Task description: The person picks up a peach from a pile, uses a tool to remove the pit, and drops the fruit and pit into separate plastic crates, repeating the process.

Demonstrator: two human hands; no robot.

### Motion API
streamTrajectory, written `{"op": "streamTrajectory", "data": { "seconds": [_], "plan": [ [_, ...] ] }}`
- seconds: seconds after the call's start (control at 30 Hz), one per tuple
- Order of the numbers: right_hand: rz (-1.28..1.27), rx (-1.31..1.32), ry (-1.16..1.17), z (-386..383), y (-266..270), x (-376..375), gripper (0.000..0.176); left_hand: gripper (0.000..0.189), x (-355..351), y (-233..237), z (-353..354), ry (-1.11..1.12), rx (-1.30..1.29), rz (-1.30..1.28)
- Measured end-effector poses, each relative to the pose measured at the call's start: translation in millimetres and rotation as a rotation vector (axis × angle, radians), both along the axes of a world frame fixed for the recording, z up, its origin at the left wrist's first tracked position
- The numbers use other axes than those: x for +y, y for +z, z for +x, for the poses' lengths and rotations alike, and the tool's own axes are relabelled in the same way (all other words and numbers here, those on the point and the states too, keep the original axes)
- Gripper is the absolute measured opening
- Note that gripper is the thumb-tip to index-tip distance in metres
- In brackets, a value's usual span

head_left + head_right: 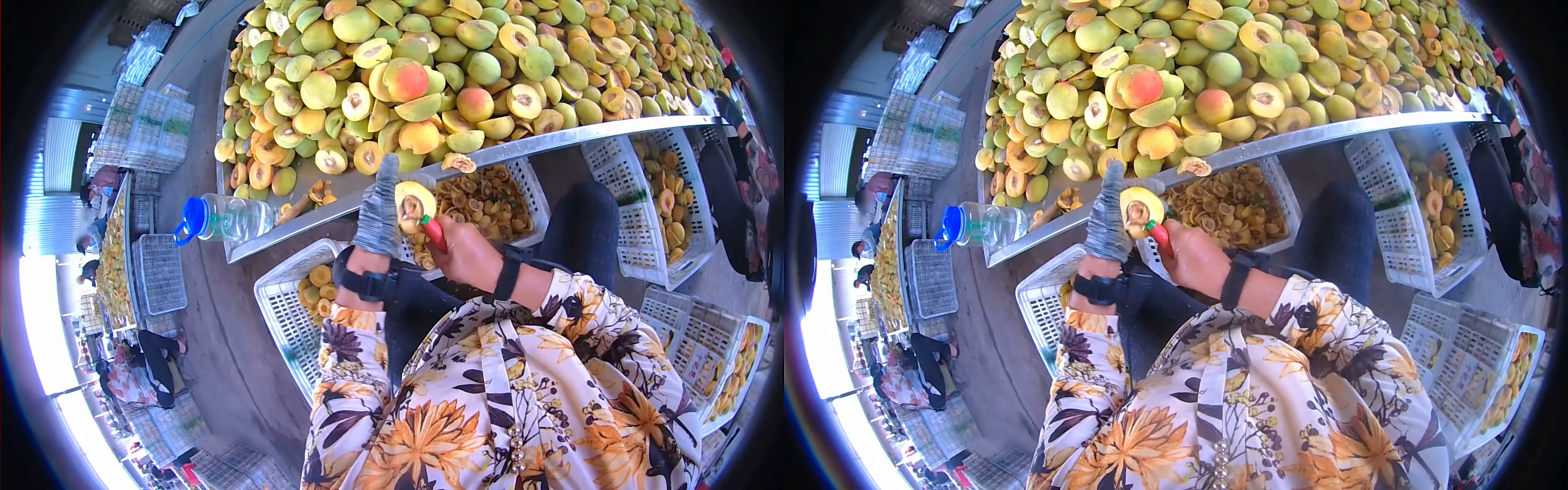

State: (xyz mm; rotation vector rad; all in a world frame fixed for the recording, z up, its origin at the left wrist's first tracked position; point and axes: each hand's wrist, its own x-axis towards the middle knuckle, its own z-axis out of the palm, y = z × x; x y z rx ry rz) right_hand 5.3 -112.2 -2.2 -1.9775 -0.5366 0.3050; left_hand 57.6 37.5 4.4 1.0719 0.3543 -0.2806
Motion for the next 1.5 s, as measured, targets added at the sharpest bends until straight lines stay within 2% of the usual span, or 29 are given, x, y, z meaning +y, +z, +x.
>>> {"op": "streamTrajectory", "data": {
  "seconds": [0.03,0.1,0.17,0.23,0.3,0.37,0.43,0.5,0.67,0.73,0.83,0.9,1.03,1.07,1.1,1.17,1.2,1.23,1.3,1.33,1.37,1.43,1.47,1.5],
  "plan": [
    [0.05,0.011,-0.079,-2.2,-0.9,2.7,0.018,0.059,-6.0,-7.1,-0.6,-0.002,0.001,0.002],
    [0.098,0.018,-0.162,-0.6,-1.8,2.4,0.019,0.056,-14.6,-22.7,-0.5,0.338,-0.063,0.104],
    [0.135,0.136,-0.243,-3.7,-3.5,-0.2,0.017,0.055,-18.4,-26.6,-6.5,0.316,-0.072,0.088],
    [0.146,0.168,-0.232,-3.0,-4.5,-4.7,0.016,0.04,-25.2,-24.4,-9.5,0.364,-0.086,-0.015],
    [0.124,0.116,-0.255,-3.8,-4.7,-6.5,0.015,0.042,-33.0,-16.9,-10.7,0.366,-0.109,-0.017],
    [0.111,0.08,-0.264,-4.9,-4.0,-7.1,0.016,0.055,-38.2,-11.8,-10.6,0.379,-0.191,0.134],
    [0.099,0.047,-0.277,-6.2,-2.7,-8.0,0.016,0.055,-44.2,-2.2,-13.4,0.371,-0.229,0.185],
    [0.106,0.181,-0.273,-5.9,-0.6,-9.8,0.017,0.056,-49.4,1.3,-15.2,0.36,-0.269,0.234],
    [0.113,0.12,-0.311,-12.9,-6.9,-6.5,0.019,0.051,-58.7,1.1,-19.9,0.38,-0.39,0.335],
    [0.144,0.088,-0.322,-14.1,-8.6,-6.5,0.019,0.05,-55.5,0.6,-19.3,0.351,-0.35,0.315],
    [0.091,0.152,-0.202,-13.4,-2.4,-9.1,0.02,0.047,-38.3,-3.1,-13.9,0.346,-0.239,0.262],
    [0.021,0.161,-0.131,-13.0,1.3,-9.3,0.018,0.047,-25.5,7.1,-8.0,-0.013,-0.136,0.19],
    [0.0,0.18,-0.05,-12.1,-9.3,-10.5,0.015,0.044,-8.6,15.7,-3.2,-0.302,0.029,0.196],
    [0.035,0.184,-0.046,-9.6,-9.3,-11.8,0.014,0.041,-10.2,18.0,-5.1,-0.257,-0.094,0.187],
    [0.07,0.186,-0.043,-6.8,-8.6,-11.9,0.013,0.041,-9.8,17.3,-8.9,-0.254,-0.096,0.19],
    [0.167,0.21,-0.045,-4.4,-3.1,-10.4,0.012,0.034,-8.6,8.0,-19.4,-0.085,-0.177,-0.102],
    [0.178,0.225,-0.025,-3.5,-2.8,-9.5,0.011,0.042,-9.9,-11.2,-22.5,0.018,-0.19,-0.083],
    [0.187,0.245,0.0,-4.6,-2.8,-8.7,0.01,0.042,-15.3,-11.0,-25.5,0.022,-0.185,-0.083],
    [0.15,0.2,0.032,-5.0,-0.9,-10.8,0.008,0.036,-21.9,-7.5,-28.6,0.202,-0.194,-0.055],
    [0.117,0.151,0.056,-5.1,1.6,-11.5,0.006,0.02,-15.6,-9.4,-27.9,0.152,-0.111,-0.219],
    [0.117,0.153,0.059,-6.5,5.2,-11.7,0.006,0.02,-12.1,-11.7,-28.1,0.154,-0.109,-0.218],
    [0.229,0.638,0.141,-6.6,15.3,-13.0,0.004,0.018,-9.1,-12.9,-26.1,0.043,-0.053,-0.279],
    [0.229,0.638,0.141,-6.0,19.2,-14.1,0.004,0.028,-13.1,-13.8,-26.5,0.094,-0.067,-0.129],
    [0.286,0.772,0.169,-5.5,22.4,-15.2,0.003,0.028,-15.7,-14.0,-28.7,0.094,-0.067,-0.128]
  ]
}}
